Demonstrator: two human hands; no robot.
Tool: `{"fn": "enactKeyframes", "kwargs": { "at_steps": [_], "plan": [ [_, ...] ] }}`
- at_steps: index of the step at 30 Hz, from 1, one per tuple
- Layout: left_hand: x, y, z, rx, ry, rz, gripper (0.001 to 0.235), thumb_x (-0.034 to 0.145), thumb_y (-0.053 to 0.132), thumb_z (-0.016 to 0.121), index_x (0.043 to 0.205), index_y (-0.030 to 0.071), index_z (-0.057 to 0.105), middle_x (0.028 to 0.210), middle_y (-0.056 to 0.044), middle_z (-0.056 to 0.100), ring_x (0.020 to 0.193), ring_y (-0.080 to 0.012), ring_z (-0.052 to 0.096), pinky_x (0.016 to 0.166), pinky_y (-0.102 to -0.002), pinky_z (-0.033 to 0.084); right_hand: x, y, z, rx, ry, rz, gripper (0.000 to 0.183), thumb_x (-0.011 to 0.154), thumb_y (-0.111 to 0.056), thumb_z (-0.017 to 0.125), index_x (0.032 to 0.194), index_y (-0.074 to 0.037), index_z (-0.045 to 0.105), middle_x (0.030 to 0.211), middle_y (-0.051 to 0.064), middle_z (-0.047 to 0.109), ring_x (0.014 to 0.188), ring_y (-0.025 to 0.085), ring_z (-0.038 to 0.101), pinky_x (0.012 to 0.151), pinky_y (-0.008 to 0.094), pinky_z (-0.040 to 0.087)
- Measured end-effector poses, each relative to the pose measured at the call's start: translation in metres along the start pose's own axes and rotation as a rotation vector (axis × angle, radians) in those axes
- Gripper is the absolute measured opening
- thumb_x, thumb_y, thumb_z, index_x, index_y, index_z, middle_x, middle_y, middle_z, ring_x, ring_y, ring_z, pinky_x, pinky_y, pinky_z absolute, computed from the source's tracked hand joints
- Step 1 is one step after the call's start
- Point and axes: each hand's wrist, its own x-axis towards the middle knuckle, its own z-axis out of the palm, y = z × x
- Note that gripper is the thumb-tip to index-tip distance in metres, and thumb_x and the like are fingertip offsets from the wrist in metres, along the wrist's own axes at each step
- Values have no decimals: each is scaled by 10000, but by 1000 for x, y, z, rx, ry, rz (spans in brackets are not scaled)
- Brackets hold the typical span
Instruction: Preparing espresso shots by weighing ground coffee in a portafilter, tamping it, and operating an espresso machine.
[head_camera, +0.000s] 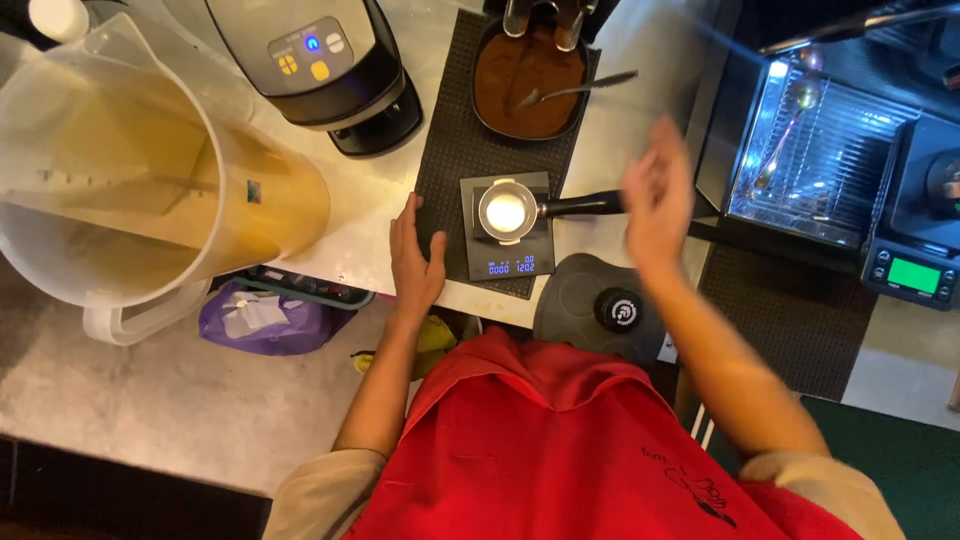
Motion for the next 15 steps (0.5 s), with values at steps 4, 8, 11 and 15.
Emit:
{"fn": "enactKeyframes", "kwargs": {
  "at_steps": [4,8,11,15],
  "plan": [
    [5,-2,5,104,58,98,559,1088,265,490,1590,67,343,1477,-143,572,1378,-339,531,1249,-571,262,113,36,21,325,160,911,929,840,-444,751,1647,-239,338,1048,-13,645,648,45,532,536,195,377],
    [2,-6,10,190,126,134,540,1109,379,408,1538,53,435,1447,-111,611,1355,-335,553,1246,-560,299,133,70,45,483,-73,1000,238,891,-428,755,1003,-246,651,749,-82,547,522,46,408,473,223,266],
    [4,-2,9,186,145,138,621,1092,490,378,1520,47,459,1408,-108,631,1347,-333,555,1242,-556,310,121,78,60,359,-115,735,264,946,-292,728,1181,-174,710,818,-34,582,537,47,454,433,203,351],
    [2,-28,19,200,121,124,790,1036,672,400,1572,93,439,1406,-72,620,1417,-299,496,1254,-534,241,100,55,46,-342,-308,-361,273,1104,-99,633,1354,-135,738,1006,1,673,855,216,681,764,306,535]
  ]
}}
